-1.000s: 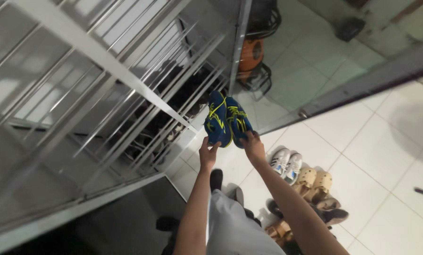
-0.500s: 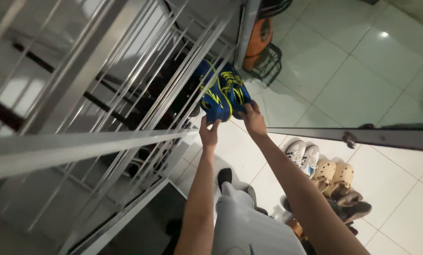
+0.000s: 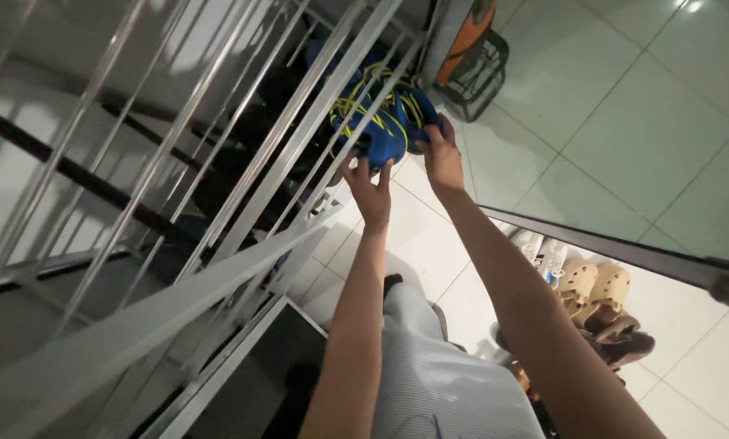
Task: The person picks up various pairs of shoes and sandals from a cluttered floor and places them onto the shelves of a white metal shoe rack. The task involves handling multiple footwear items one by one to tidy the area.
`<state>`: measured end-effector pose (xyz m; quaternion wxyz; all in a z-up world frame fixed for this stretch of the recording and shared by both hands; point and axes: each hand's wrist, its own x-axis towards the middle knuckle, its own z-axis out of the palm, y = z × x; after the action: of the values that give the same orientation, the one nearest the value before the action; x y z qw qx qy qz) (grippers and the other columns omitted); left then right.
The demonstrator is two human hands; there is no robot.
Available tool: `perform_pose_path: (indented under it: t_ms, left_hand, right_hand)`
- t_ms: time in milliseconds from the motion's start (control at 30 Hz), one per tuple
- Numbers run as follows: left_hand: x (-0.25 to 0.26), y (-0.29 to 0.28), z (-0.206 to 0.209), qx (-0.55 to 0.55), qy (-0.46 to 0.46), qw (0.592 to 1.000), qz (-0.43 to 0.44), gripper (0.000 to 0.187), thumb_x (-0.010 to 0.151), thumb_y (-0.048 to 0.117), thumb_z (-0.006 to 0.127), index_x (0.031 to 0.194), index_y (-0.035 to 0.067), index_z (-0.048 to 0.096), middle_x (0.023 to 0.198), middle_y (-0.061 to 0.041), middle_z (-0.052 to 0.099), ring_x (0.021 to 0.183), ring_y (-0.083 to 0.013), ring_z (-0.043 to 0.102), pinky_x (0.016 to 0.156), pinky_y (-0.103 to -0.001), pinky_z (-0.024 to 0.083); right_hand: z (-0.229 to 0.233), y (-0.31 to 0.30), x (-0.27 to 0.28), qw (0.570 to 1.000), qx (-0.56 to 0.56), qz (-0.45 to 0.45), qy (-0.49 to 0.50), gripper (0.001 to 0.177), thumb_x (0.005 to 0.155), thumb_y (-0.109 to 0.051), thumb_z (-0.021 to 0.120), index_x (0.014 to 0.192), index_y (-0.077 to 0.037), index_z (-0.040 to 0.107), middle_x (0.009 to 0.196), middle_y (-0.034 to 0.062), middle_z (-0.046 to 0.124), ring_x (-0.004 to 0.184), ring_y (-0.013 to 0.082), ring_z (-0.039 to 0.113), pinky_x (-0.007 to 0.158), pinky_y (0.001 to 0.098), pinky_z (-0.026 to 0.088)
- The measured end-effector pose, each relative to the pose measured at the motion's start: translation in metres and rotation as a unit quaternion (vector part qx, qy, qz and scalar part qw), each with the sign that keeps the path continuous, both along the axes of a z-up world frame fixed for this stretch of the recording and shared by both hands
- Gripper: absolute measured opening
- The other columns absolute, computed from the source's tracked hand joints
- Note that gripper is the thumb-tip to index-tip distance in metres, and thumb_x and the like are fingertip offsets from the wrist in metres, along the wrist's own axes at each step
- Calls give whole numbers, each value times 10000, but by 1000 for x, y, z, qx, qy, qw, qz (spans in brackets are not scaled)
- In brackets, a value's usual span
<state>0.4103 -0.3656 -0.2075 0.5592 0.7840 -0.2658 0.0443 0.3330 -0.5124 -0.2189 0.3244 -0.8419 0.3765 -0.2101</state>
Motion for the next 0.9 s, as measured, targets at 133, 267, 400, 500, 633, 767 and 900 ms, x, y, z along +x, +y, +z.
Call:
perform_pose_path:
  t_ms: [133, 267, 400, 500, 633, 767, 900]
  left_hand:
    - [19, -1, 5, 176, -67, 982, -14, 397, 996, 408, 702, 1107, 37, 618, 1112, -164, 650, 1007, -346, 644, 862, -442, 521]
    - [47, -1, 4, 328, 20, 943, -50, 463, 1037, 522, 629, 1140, 73, 672, 984, -139, 678, 924, -334, 660, 786, -450, 526]
    - [58, -6, 7, 267, -106, 957, -30, 407, 1013, 462, 641, 1117, 72, 698, 1021, -117, 679, 911, -335, 647, 792, -451, 527]
    - [59, -11, 8, 268, -191, 944, 0, 376, 980, 455, 649, 1084, 97, 699, 1024, -112, 679, 917, -345, 647, 822, -464, 516]
    - [55, -16, -1, 279, -221, 934, 23, 357, 964, 432, 681, 1120, 111, 695, 1002, -96, 671, 891, -339, 644, 841, -498, 496]
    - [53, -21, -9, 300, -211, 930, 8, 341, 929, 392, 737, 1129, 120, 690, 971, -67, 676, 879, -319, 659, 781, -507, 473]
    - [54, -29, -13, 296, -245, 923, 18, 336, 898, 362, 749, 1097, 108, 657, 978, -89, 672, 905, -316, 663, 767, -489, 484]
  right_hand:
    - [-5, -1, 10, 1000, 16, -9, -5, 279, 938, -133, 704, 1202, -93, 621, 1541, 186, 467, 1143, 460, 651, 912, 493, 565]
    - [-2, 0, 25, 1000, -10, 18, 3, 272, 937, -123, 705, 1189, -79, 613, 1525, 221, 445, 1145, 481, 634, 902, 491, 570]
    - [-2, -1, 42, 999, -15, 18, 45, 272, 924, -118, 716, 1172, -78, 612, 1504, 197, 478, 1100, 455, 657, 880, 498, 574]
    - [-2, -3, 47, 997, -58, 38, 42, 293, 894, -135, 750, 1141, -62, 610, 1485, 193, 486, 1098, 449, 659, 852, 497, 577]
    - [-12, -4, 52, 996, -64, 44, 37, 321, 890, -131, 759, 1159, -47, 606, 1470, 193, 495, 1090, 445, 659, 837, 497, 578]
    - [-33, -1, 56, 996, -77, 22, 39, 300, 903, -54, 709, 1187, -62, 614, 1478, 172, 516, 1075, 426, 681, 826, 483, 592]
    - [-51, -1, 56, 995, -92, 22, 28, 281, 914, -87, 730, 1158, -52, 595, 1481, 186, 508, 1052, 443, 688, 820, 476, 600]
